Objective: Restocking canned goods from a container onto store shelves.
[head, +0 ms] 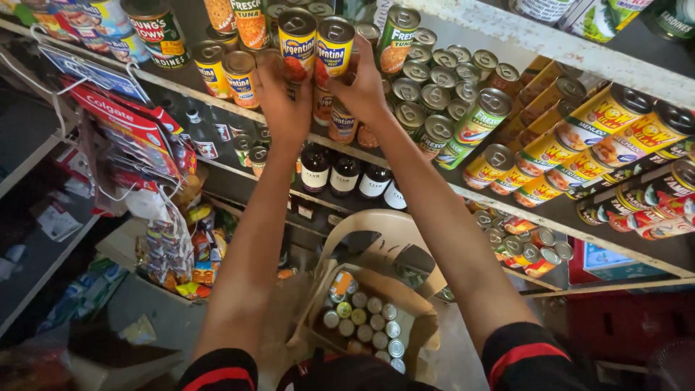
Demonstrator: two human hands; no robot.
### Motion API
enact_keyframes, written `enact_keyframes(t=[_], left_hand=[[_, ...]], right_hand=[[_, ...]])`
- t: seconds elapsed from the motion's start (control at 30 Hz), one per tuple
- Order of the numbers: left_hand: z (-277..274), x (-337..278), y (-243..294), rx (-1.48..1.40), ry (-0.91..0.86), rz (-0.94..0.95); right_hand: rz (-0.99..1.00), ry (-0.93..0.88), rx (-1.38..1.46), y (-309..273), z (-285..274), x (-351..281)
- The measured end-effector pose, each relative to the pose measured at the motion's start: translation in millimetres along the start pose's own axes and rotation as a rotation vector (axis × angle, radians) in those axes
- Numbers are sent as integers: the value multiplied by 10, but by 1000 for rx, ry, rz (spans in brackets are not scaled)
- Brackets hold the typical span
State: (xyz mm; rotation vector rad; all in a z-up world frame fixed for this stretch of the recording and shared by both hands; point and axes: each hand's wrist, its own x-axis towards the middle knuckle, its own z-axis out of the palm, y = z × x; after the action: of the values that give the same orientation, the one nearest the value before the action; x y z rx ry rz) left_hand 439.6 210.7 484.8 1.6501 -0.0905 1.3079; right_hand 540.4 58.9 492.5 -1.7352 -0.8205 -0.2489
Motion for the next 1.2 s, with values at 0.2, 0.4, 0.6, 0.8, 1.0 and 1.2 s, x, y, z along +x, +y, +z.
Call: enact_keyframes(t=[0.2, 0.4, 0.6, 0.8, 1.0, 1.2], left_hand=[[49, -223, 125, 85, 16, -41], [-20, -1096, 178, -395, -196, -477], [-243, -2533, 122, -455, -444, -774], [-541, -4226, -34, -227, -728, -912], [-954, -5398, -148, 91, -1127, -1105], [-1390, -6419, -601, 237, -1244, -1202]], right_hand=[[18, 113, -91, -267, -81, -162], [-172, 320, -128, -540, -93, -1093], [133, 339, -261, -707, 100, -2576], [640, 284, -285, -172, 256, -4060], [973, 28, -78, 869, 350, -5739], [1068, -241, -277, 1074, 346, -6427]])
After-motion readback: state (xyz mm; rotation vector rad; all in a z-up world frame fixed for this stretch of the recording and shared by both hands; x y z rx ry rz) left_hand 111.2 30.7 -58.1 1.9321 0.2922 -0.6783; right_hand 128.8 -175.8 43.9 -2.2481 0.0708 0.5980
